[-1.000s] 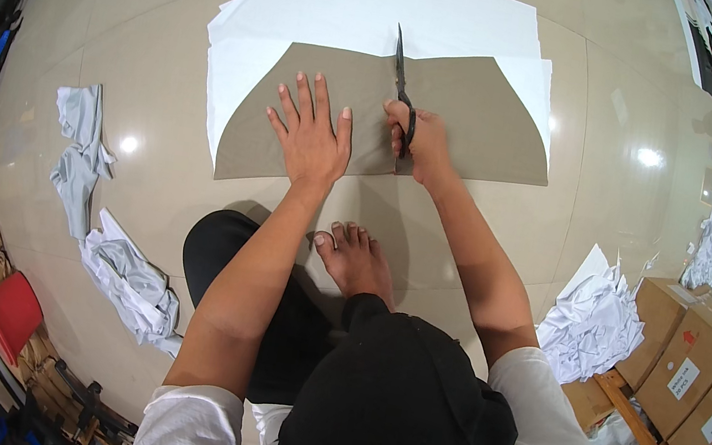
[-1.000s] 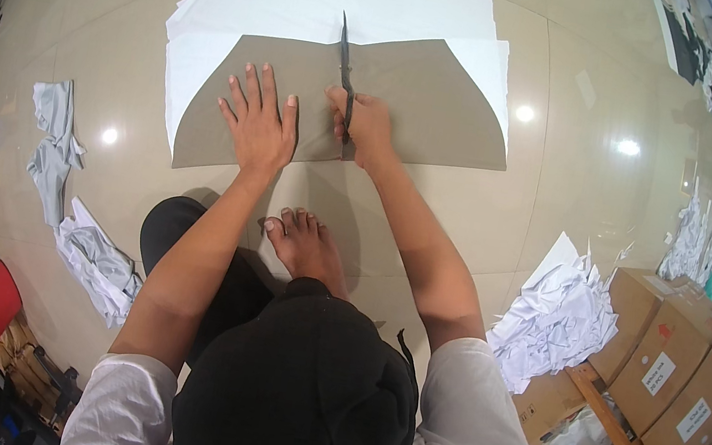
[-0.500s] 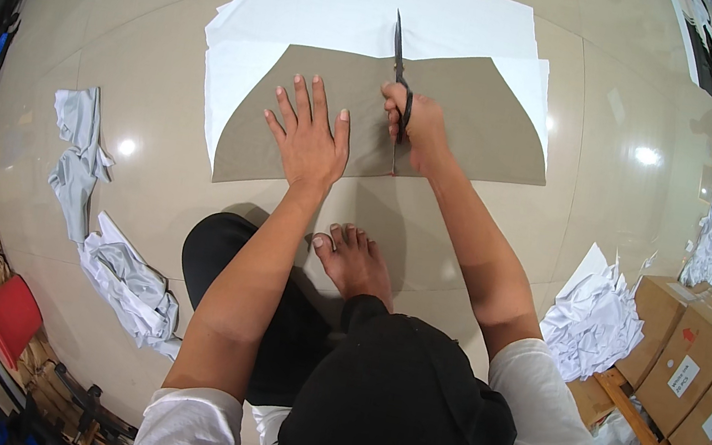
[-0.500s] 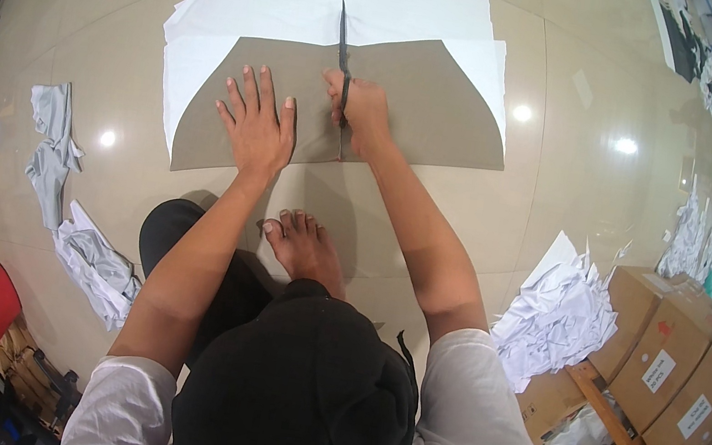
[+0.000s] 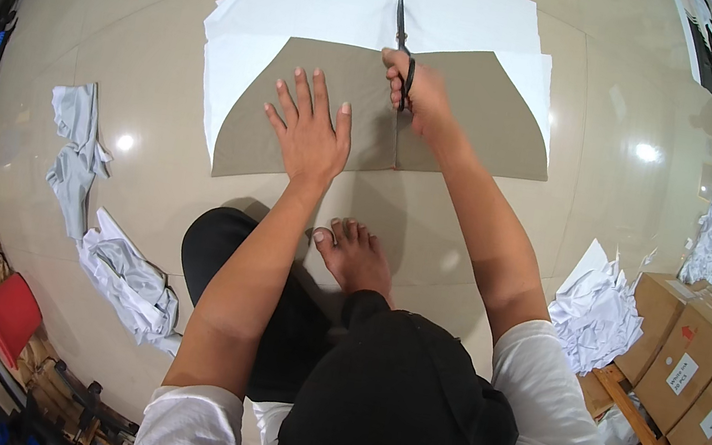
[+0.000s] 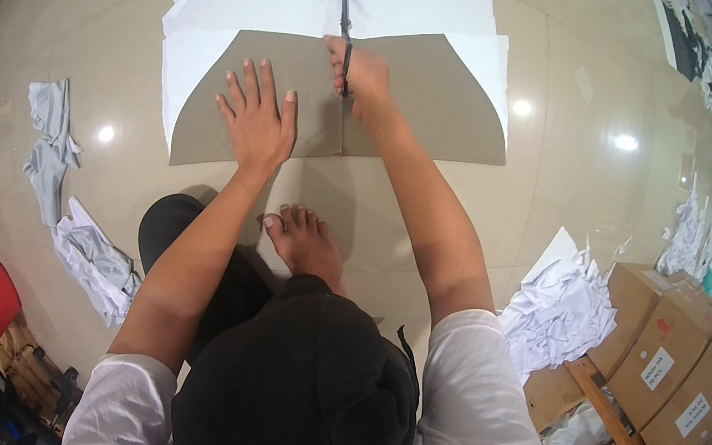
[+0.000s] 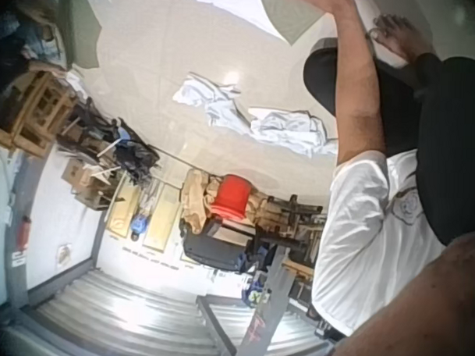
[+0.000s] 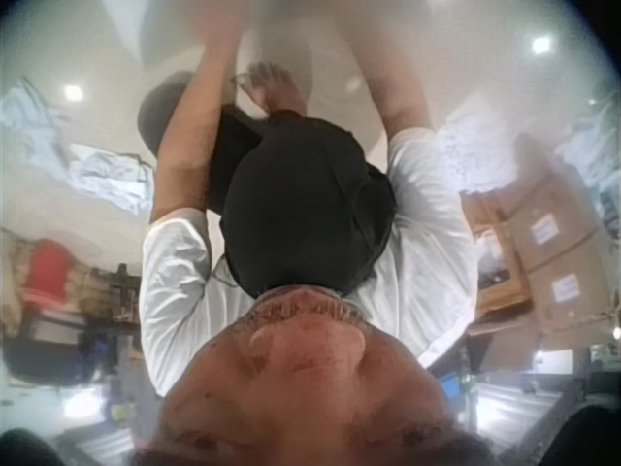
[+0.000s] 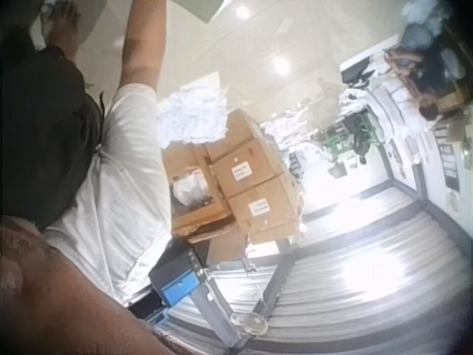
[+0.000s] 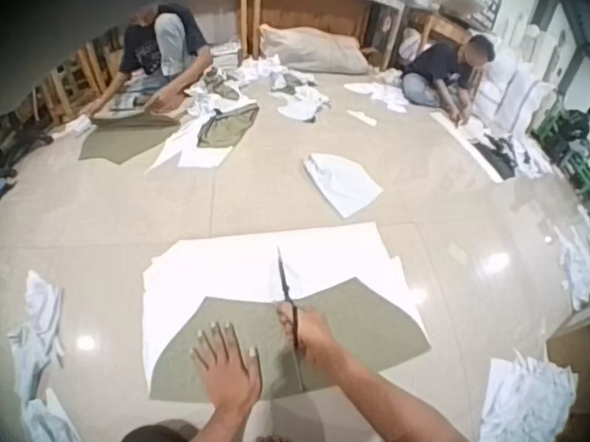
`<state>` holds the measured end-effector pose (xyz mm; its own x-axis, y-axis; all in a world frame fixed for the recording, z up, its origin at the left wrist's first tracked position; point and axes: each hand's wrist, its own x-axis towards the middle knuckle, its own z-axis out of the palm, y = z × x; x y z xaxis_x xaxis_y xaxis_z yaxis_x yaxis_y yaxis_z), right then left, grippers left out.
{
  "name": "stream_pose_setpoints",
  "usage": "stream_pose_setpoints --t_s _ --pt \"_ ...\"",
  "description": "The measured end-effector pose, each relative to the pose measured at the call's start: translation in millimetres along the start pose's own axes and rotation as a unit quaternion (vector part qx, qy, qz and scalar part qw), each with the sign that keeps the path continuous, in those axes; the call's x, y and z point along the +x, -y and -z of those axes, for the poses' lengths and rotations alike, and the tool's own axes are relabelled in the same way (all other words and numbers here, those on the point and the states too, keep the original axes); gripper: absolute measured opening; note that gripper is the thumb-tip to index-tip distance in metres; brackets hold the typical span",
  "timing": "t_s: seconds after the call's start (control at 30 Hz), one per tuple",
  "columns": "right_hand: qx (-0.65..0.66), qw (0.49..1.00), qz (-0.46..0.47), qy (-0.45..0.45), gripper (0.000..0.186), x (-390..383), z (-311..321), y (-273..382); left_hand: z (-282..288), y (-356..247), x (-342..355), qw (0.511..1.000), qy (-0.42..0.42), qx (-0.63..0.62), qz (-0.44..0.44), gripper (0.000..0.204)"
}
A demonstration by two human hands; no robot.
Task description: The person sits on the floor and uses scissors to cut a white fabric piece following a brown paper template. They align the fabric over the template, cut along the edges, and remove the excess fabric.
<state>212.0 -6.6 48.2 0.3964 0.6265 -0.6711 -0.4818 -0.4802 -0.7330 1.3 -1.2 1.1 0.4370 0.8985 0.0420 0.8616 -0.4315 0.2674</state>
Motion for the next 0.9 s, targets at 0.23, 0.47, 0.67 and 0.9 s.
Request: stream_pose_setpoints --t_s 0.23,0.47,0.67,0.9 --pt "-0.006 0.999 0.031 0.019 0.041 25.0 -0.7 12.8 -1.3 -2.4 0.7 1.000 0.004 0.000 -0.001 0.077" --pt "0.026 1.000 0.003 -0.001 0.034 23.4 -14.6 32.1 -0.9 2.3 0.2 1.000 0.022 0.018 0.012 0.078" --pt "0.024 0.999 0.042 -0.006 0.036 65.1 -13.8 42.6 -1.7 -1.3 1.2 1.000 0.016 0.006 0.008 0.078" --pt "0.025 0.995 0.093 -0.022 0.038 35.4 15.3 32.9 -3.5 3.2 -0.1 1.000 0.017 0.007 0.011 0.078"
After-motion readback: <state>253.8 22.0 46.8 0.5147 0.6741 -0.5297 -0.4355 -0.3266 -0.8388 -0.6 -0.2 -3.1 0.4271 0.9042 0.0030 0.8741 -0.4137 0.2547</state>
